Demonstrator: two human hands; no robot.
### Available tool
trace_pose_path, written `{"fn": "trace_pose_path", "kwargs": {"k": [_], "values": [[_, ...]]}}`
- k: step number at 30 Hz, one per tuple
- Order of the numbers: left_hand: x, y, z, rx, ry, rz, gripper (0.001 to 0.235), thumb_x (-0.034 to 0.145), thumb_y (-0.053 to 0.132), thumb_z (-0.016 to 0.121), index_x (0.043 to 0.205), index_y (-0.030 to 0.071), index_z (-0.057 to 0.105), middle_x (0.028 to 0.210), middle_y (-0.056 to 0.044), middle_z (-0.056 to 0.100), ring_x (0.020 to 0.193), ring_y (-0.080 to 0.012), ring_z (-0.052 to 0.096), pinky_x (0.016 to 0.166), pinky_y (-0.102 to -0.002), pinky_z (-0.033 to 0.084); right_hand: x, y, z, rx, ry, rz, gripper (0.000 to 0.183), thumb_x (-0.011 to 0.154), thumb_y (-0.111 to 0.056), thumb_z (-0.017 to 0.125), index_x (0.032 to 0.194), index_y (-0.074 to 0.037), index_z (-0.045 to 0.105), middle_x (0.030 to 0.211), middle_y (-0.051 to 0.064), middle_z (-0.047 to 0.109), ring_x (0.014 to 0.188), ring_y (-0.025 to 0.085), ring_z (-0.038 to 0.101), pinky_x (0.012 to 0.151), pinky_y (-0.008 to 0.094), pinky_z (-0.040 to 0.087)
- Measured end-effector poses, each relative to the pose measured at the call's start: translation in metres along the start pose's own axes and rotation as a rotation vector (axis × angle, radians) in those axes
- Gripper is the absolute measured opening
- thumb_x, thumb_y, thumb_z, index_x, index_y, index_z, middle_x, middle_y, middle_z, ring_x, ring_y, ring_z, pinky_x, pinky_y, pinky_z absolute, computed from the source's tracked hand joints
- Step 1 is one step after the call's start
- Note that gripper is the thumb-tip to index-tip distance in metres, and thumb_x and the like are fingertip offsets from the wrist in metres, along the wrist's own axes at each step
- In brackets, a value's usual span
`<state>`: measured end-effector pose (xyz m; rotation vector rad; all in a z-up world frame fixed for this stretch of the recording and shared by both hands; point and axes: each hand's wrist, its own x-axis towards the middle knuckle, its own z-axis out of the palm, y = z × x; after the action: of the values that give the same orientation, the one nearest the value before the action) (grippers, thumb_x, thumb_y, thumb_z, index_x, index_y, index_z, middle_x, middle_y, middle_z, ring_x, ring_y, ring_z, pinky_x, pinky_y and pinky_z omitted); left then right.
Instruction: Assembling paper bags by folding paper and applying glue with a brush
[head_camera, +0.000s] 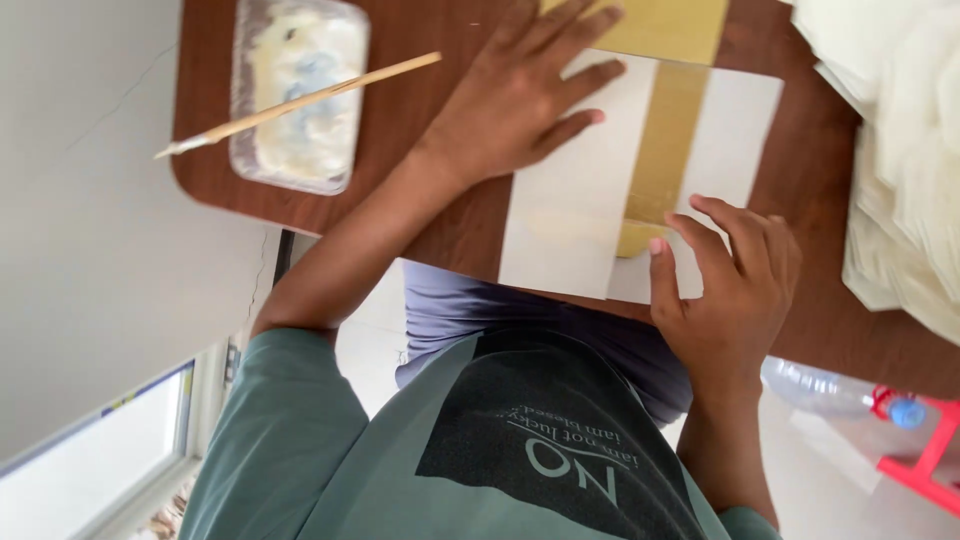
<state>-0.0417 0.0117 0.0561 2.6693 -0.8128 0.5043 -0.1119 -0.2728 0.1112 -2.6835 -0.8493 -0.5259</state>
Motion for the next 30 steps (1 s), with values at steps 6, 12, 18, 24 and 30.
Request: {"fn": "trace_pose_path", "kwargs": {"k": [6, 12, 18, 24, 30], "values": [[-0.069, 0.023, -0.070, -0.054, 0.258, -0.128, 0.017, 0.107, 0.008, 0.073, 0.123, 0.001, 0.076, 0.136, -0.015, 0.064, 0.129, -0.0372, 0.059, 0.116, -0.061, 0.036, 0.077, -0.047, 0.002, 0.311, -0.109, -0.360, 0.014, 0.104, -0.009, 0.070, 0.112, 0.000, 0.078, 0.125, 0.013, 0.070, 0.103, 0.034, 0.067, 0.091, 0.046, 0.055], [-0.154, -0.006, -0.087, 0.326, 0.227, -0.623, 0.040, 0.095, -0.016, 0.062, 0.128, 0.004, 0.071, 0.131, -0.013, 0.066, 0.119, -0.0343, 0.063, 0.112, -0.062, 0.039, 0.118, -0.079, 0.037, 0.470, -0.571, -0.418, 0.008, 0.101, -0.022, 0.069, 0.100, -0.015, 0.072, 0.095, -0.002, 0.069, 0.076, 0.018, 0.069, 0.052, 0.031, 0.046], [-0.164, -0.017, -0.079, 0.423, 0.352, -0.527, 0.018, 0.099, 0.004, 0.090, 0.114, 0.012, 0.083, 0.103, 0.000, 0.077, 0.090, -0.0191, 0.069, 0.114, -0.049, 0.035, 0.125, -0.105, 0.076, 0.503, -0.760, -0.478, 0.025, 0.099, -0.029, 0.067, 0.117, -0.012, 0.060, 0.093, -0.002, 0.071, 0.057, 0.019, 0.066, 0.047, 0.037, 0.050], [-0.141, 0.025, -0.096, 0.273, 0.446, -0.419, 0.035, 0.099, 0.011, 0.102, 0.121, 0.027, 0.080, 0.116, 0.009, 0.082, 0.109, -0.0238, 0.073, 0.119, -0.059, 0.028, 0.130, -0.122, 0.084, 0.994, -0.780, -0.244, 0.076, 0.101, -0.030, 0.066, 0.157, -0.006, 0.021, 0.090, 0.007, 0.063, 0.067, 0.011, 0.061, 0.056, 0.019, 0.056], [-0.151, 0.037, -0.100, 0.388, 0.556, -0.414, 0.031, 0.105, 0.017, 0.090, 0.131, 0.017, 0.073, 0.130, 0.004, 0.075, 0.110, -0.0189, 0.070, 0.124, -0.050, 0.022, 0.134, -0.115, 0.094, 1.241, -0.385, -0.293, 0.029, 0.112, -0.015, 0.041, 0.122, 0.006, 0.059, 0.095, 0.019, 0.070, 0.072, 0.023, 0.073, 0.072, 0.031, 0.060]]}}
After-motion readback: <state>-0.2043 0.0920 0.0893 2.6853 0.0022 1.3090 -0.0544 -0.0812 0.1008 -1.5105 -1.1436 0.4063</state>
